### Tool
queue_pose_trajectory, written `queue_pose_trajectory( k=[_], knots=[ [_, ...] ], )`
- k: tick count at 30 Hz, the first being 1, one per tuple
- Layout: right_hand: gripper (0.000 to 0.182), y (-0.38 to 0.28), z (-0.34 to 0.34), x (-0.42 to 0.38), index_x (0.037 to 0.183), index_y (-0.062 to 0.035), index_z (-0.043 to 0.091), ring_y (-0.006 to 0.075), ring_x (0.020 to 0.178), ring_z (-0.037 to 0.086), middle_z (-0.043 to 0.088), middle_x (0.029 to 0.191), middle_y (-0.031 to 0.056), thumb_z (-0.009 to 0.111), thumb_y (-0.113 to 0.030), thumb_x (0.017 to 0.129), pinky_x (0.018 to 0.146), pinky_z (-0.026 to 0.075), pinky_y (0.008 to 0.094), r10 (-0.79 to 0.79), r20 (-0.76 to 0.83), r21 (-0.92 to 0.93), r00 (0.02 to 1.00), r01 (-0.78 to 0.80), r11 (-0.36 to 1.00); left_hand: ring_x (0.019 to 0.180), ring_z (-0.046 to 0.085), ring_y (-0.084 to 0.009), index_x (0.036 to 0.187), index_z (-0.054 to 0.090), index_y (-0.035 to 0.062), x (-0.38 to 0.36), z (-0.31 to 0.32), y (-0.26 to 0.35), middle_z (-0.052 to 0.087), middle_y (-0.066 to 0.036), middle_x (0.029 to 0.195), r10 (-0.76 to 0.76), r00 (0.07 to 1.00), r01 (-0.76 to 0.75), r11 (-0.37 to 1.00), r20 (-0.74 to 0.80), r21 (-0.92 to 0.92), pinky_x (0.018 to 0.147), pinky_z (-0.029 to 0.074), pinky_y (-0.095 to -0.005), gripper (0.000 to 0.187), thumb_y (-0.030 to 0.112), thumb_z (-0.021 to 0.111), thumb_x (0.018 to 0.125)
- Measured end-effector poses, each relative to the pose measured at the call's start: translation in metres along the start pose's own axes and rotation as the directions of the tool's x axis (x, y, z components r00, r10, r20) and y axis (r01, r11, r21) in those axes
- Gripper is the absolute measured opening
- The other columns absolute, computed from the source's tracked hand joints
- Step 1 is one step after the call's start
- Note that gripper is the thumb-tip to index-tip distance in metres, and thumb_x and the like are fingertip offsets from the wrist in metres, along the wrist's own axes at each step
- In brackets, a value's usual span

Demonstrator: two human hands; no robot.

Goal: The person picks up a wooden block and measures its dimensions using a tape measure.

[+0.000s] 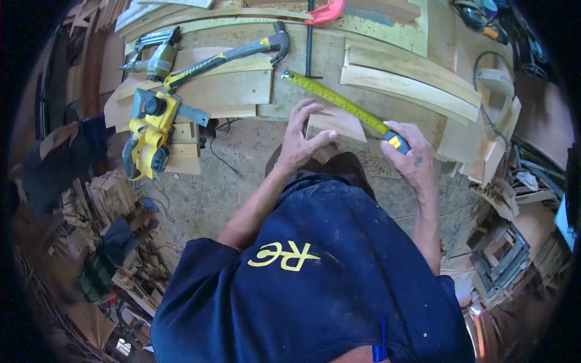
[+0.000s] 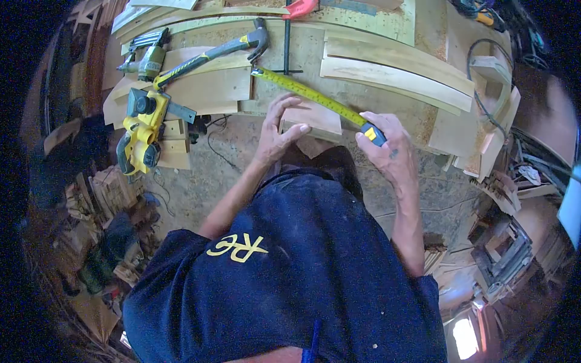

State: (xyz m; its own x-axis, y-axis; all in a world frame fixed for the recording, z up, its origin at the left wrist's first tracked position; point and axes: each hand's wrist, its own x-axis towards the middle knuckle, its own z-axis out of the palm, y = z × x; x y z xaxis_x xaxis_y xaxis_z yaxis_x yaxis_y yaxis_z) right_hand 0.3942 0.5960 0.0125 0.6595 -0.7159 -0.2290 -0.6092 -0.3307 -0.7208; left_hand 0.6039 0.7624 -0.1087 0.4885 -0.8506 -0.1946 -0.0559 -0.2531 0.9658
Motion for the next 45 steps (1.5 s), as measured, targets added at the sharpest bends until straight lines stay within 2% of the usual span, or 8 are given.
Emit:
queue_pose_trajectory(
  k=[3,9,16,18,27,33,35,45],
  knots=[
    [0.043,0.01,0.009,-0.005,0.122,-0.003,0.072,0.0314,0.105,0.069,0.07,0.113,0.0176,0.076,-0.024,0.085,0.094,0.052,0.038,0.053,0.048,0.041,0.997,-0.055,0.998,0.143,0.045,-0.0293,0.148,0.052,0.005,-0.018,-0.003,0.005,0.049,-0.018,0.152,-0.01,1.0,0.01,0.996,0.002,0.085,0.12,0.034,-0.039,0.08,0.034,0.082,0.08],
    [0.044,0.031,0.03,-0.008,0.123,-0.0012,0.071,0.0309,0.108,0.068,0.07,0.114,0.0181,0.077,-0.024,0.085,0.096,0.052,0.0378,0.103,0.135,0.155,0.985,-0.123,0.98,0.153,0.031,-0.0263,0.162,0.026,-0.001,-0.042,0.0,0.019,0.03,-0.022,0.166,-0.237,0.967,0.256,0.884,0.096,-0.392,0.125,0.026,-0.039,0.101,0.014,0.084,0.081],
    [0.044,0.037,0.035,0.001,0.122,-0.0002,0.071,0.0304,0.11,0.068,0.07,0.117,0.0185,0.077,-0.024,0.086,0.098,0.051,0.0379,0.084,0.181,0.179,0.98,-0.117,0.977,0.152,0.032,-0.0275,0.163,0.026,0.001,-0.053,0.004,0.012,0.029,-0.022,0.165,-0.268,0.96,0.271,0.818,0.08,-0.508,0.124,0.029,-0.0395,0.105,0.017,0.087,0.08],
    [0.044,0.036,0.035,0.005,0.123,0.0,0.071,0.0302,0.111,0.068,0.07,0.117,0.0185,0.077,-0.024,0.086,0.098,0.051,0.0378,0.086,0.185,0.187,0.979,-0.121,0.975,0.151,0.035,-0.0309,0.159,0.038,0.0062,-0.047,-0.002,0.006,0.03,-0.022,0.164,-0.071,0.997,0.071,0.997,0.02,-0.005,0.123,0.031,-0.0417,0.096,0.027,0.088,0.079],
    [0.047,0.047,0.034,0.04,0.128,0.0012,0.069,0.0267,0.115,0.067,0.07,0.124,0.018,0.076,-0.022,0.088,0.101,0.05,0.0349,0.055,0.131,0.266,0.99,-0.089,0.96,0.142,0.046,-0.0366,0.14,0.055,0.0052,0.024,0.01,-0.008,0.051,-0.02,0.148,0.198,0.98,-0.195,0.974,-0.013,0.118,0.113,0.043,-0.0456,0.08,0.039,0.088,0.075],
    [0.049,0.049,0.024,0.053,0.129,0.0029,0.068,0.0206,0.108,0.066,0.07,0.121,0.0153,0.077,-0.025,0.09,0.096,0.051,0.0317,0.094,0.068,0.331,0.993,-0.111,0.937,0.113,0.068,-0.026,0.133,0.061,0.0018,0.042,0.017,-0.019,0.069,-0.016,0.126,0.096,0.995,-0.098,0.994,0.037,0.05,0.096,0.053,-0.039,0.067,0.027,0.089,0.078],
    [0.05,0.043,0.017,0.055,0.13,0.002,0.068,0.0164,0.101,0.064,0.07,0.116,0.011,0.078,-0.026,0.09,0.09,0.051,0.0297,0.184,0.046,0.356,0.982,-0.189,0.915,0.101,0.07,-0.0198,0.127,0.066,-0.0005,0.046,0.014,0.006,0.075,-0.013,0.112,-0.136,0.983,0.15,0.981,0.124,-0.119,0.09,0.055,-0.0379,0.051,0.025,0.084,0.085],
    [0.05,0.066,-0.007,0.038,0.13,0.0007,0.068,0.014,0.097,0.064,0.071,0.11,0.0077,0.078,-0.026,0.089,0.087,0.052,0.029,0.361,0.016,0.37,0.932,-0.341,0.864,0.107,0.068,-0.0209,0.132,0.062,-0.0025,0.032,0.016,-0.007,0.073,-0.013,0.119,-0.37,0.895,0.437,0.841,0.25,-0.32,0.098,0.053,-0.0354,0.051,0.022,0.076,0.09]
  ],
)
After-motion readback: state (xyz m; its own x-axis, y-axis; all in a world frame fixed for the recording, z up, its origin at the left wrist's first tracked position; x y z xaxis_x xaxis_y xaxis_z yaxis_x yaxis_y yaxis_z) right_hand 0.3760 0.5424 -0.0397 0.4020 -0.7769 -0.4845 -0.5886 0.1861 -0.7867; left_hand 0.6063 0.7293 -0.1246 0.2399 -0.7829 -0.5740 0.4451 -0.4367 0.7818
